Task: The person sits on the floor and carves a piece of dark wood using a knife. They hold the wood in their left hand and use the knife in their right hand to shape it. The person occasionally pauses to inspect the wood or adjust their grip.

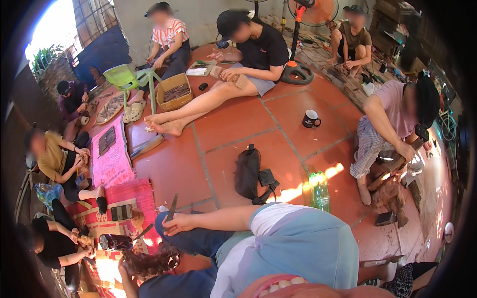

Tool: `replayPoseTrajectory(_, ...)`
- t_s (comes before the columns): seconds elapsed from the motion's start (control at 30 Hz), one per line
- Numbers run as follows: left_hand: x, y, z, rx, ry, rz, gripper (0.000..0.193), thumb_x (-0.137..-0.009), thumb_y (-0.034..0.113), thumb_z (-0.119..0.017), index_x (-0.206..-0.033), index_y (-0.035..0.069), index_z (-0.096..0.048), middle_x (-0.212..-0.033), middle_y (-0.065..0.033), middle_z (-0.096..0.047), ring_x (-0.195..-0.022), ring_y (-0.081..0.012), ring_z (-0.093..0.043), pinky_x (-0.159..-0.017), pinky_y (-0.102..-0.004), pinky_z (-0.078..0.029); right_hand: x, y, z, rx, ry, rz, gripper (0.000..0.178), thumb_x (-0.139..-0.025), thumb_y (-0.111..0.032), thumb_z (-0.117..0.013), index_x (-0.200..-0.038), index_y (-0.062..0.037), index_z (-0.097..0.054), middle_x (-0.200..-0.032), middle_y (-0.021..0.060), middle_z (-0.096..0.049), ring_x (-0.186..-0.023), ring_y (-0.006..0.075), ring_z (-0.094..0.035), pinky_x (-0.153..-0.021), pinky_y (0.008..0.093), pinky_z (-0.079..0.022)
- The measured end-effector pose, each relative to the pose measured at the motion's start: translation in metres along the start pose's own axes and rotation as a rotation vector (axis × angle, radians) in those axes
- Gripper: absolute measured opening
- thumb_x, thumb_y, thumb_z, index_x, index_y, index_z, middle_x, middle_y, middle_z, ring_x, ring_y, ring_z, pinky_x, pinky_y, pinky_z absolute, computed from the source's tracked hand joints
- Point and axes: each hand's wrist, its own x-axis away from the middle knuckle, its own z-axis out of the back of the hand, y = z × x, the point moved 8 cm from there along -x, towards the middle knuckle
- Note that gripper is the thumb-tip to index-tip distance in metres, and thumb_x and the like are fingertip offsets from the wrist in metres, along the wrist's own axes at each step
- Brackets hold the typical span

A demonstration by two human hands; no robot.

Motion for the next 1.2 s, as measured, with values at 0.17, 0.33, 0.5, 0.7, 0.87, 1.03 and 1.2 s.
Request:
replayPoseTrajectory(0.17,0.005,-0.002,-0.003,0.021,0.012,0.015,0.038,-0.088,0.033,-0.044,-0.117,0.009,-0.051,-0.118,-0.0118,-0.051,-0.108,-0.0185,-0.049,-0.090,-0.0297,-0.039,0.000,0.001,-0.012,0.009,-0.029,-0.011,0.018,-0.084,-0.015,-0.062,-0.096,-0.0065,-0.052,-0.090,0.0072,-0.059,-0.087,0.0227,-0.064,-0.075,0.0332,-0.054)
replayPoseTrajectory(0.33,0.010,0.001,-0.004,0.013,0.003,0.020,0.039,-0.089,0.034,-0.043,-0.118,0.009,-0.050,-0.118,-0.0119,-0.051,-0.108,-0.0184,-0.049,-0.090,-0.0296,-0.040,0.003,0.004,-0.018,0.026,-0.038,0.000,0.018,-0.084,-0.015,-0.062,-0.095,-0.0066,-0.052,-0.089,0.0070,-0.060,-0.087,0.0224,-0.063,-0.075,0.0332,-0.054)
replayPoseTrajectory(0.5,0.009,-0.008,-0.010,0.019,-0.014,0.041,0.040,-0.089,0.035,-0.043,-0.119,0.009,-0.050,-0.118,-0.0121,-0.051,-0.108,-0.0184,-0.050,-0.090,-0.0294,-0.040,0.012,-0.003,-0.014,0.053,-0.040,0.017,0.018,-0.083,-0.016,-0.062,-0.095,-0.0066,-0.052,-0.089,0.0069,-0.060,-0.086,0.0218,-0.063,-0.075,0.0334,-0.054)
replayPoseTrajectory(0.7,0.008,-0.008,-0.010,0.018,-0.018,0.058,0.041,-0.089,0.036,-0.042,-0.119,0.009,-0.050,-0.119,-0.0123,-0.051,-0.107,-0.0184,-0.050,-0.090,-0.0293,-0.040,0.011,0.001,-0.015,0.079,-0.044,-0.003,0.017,-0.084,-0.016,-0.062,-0.095,-0.0073,-0.052,-0.088,0.0065,-0.059,-0.084,0.0206,-0.063,-0.075,0.0330,-0.054)
replayPoseTrajectory(0.87,0.013,-0.003,-0.006,0.014,-0.002,0.053,0.042,-0.089,0.037,-0.041,-0.120,0.009,-0.049,-0.119,-0.0124,-0.051,-0.107,-0.0184,-0.050,-0.090,-0.0292,-0.040,-0.002,0.005,-0.011,0.036,-0.102,0.023,0.016,-0.084,-0.016,-0.062,-0.094,-0.0083,-0.052,-0.088,0.0052,-0.059,-0.083,0.0197,-0.064,-0.073,0.0306,-0.055)
replayPoseTrajectory(1.03,0.021,-0.010,-0.005,0.021,-0.030,0.065,0.043,-0.089,0.038,-0.041,-0.121,0.009,-0.049,-0.119,-0.0126,-0.052,-0.107,-0.0183,-0.051,-0.089,-0.0291,-0.040,0.014,-0.014,-0.021,0.014,-0.070,0.005,0.015,-0.083,-0.017,-0.063,-0.091,-0.0127,-0.050,-0.085,0.0024,-0.060,-0.080,0.0178,-0.064,-0.068,0.0307,-0.055)
replayPoseTrajectory(1.2,0.035,-0.013,0.016,-0.018,0.052,0.101,0.044,-0.090,0.039,-0.040,-0.121,0.009,-0.049,-0.119,-0.0128,-0.052,-0.106,-0.0183,-0.051,-0.089,-0.0290,-0.040,-0.002,0.009,-0.024,0.117,-0.249,0.102,0.021,-0.085,-0.022,-0.061,-0.094,-0.0048,-0.053,-0.081,0.0078,-0.060,-0.078,0.0181,-0.063,-0.070,0.0292,-0.053)
